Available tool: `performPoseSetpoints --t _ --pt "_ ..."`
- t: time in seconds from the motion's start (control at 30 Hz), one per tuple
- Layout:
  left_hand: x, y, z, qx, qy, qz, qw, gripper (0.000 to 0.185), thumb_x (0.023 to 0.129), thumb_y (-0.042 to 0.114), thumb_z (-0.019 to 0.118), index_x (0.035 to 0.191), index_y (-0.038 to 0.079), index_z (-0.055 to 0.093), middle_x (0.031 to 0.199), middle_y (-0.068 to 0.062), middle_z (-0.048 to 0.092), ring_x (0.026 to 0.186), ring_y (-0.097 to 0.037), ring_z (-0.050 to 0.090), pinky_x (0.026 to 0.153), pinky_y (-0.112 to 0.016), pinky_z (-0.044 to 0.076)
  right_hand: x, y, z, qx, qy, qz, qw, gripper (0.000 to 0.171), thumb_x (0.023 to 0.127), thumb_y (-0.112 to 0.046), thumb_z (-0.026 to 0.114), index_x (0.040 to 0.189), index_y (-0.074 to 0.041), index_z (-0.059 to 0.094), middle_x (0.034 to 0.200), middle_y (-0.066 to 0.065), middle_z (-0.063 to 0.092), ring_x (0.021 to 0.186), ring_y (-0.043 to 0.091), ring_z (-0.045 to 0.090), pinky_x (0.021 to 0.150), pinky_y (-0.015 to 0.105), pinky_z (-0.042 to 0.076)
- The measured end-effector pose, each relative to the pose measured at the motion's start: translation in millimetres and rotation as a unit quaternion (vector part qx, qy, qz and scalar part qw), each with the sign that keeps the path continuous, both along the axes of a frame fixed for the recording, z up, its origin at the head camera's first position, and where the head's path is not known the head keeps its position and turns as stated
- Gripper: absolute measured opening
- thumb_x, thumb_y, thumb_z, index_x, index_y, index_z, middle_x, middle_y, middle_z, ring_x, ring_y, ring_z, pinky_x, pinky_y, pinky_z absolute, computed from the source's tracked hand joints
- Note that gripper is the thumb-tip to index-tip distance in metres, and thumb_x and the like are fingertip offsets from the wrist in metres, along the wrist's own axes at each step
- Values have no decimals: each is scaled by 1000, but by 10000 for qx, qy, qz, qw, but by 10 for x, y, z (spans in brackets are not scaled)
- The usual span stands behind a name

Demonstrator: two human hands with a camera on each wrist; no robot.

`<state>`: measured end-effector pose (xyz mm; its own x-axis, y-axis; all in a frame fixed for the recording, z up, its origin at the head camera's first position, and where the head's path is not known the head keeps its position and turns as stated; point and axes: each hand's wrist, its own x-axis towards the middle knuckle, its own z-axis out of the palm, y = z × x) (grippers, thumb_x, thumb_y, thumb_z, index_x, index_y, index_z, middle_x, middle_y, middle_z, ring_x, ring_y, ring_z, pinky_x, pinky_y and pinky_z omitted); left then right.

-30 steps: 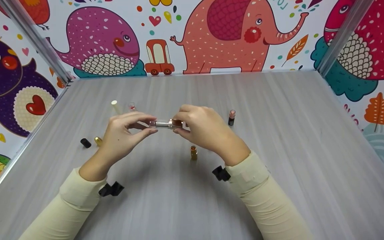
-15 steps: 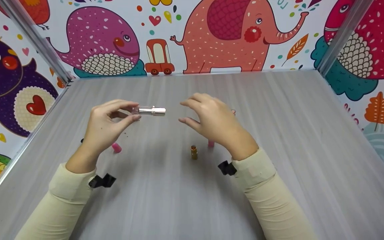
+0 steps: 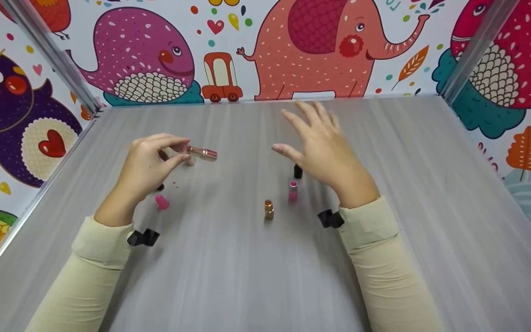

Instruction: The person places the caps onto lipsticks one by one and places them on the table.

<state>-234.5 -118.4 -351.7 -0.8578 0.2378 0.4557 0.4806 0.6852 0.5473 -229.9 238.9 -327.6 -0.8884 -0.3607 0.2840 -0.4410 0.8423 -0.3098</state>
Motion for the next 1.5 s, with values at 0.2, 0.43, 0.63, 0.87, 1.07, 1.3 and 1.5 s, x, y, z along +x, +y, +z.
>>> performPoseSetpoints --t 0.2,0.43,0.63,0.87,1.07,1.3,1.5 --pt "-176 55 -21 -1008 -505 191 9934 26 96 12 81 121 6 80 115 -9 78 111 -31 71 100 -47 53 -75 170 -5 -64 -120 -199 9997 76 103 -46 68 167 -16 38 176 15 20 164 41 4 127 71 5" --pt "-461 188 -8 -1770 -1129 298 9773 28 100 13 77 126 7 79 119 -10 77 117 -29 69 104 -48 55 -129 249 -58 8 -345 -293 9990 76 104 -48 66 166 -15 38 177 15 17 164 41 2 127 70 3" --pt "-678 276 -32 -2107 -1245 386 9688 23 100 6 74 123 5 80 120 -12 78 114 -31 70 106 -47 55 -140 254 -54 48 -372 -301 9988 76 103 -48 67 166 -14 40 177 16 17 164 41 3 129 67 2" --pt "-826 300 -123 -2572 -1180 572 9574 22 100 2 71 119 5 81 117 -14 77 107 -33 70 98 -49 57 -138 252 -59 5 -367 -286 9989 76 103 -49 67 165 -14 41 176 16 18 164 40 2 129 67 2" --pt "-834 306 -174 -2873 -924 601 9515 16 99 6 74 113 4 82 106 -15 77 97 -31 69 93 -46 59 -136 241 -65 -34 -322 -237 9992 74 103 -47 67 164 -12 43 176 16 19 164 40 3 129 67 3" --pt "-835 293 -210 -2982 -703 603 9500 18 92 8 83 109 2 81 103 -16 77 96 -32 69 92 -46 59 -128 228 -60 -47 -300 -183 9994 72 104 -46 67 163 -11 44 175 18 20 164 41 3 129 67 3" --pt "-855 296 -209 -2920 -814 582 9512 17 97 7 77 113 4 81 107 -15 77 99 -32 69 95 -47 58 -125 227 -52 -38 -320 -200 9993 72 103 -46 67 163 -11 44 176 17 20 164 41 3 129 67 3"
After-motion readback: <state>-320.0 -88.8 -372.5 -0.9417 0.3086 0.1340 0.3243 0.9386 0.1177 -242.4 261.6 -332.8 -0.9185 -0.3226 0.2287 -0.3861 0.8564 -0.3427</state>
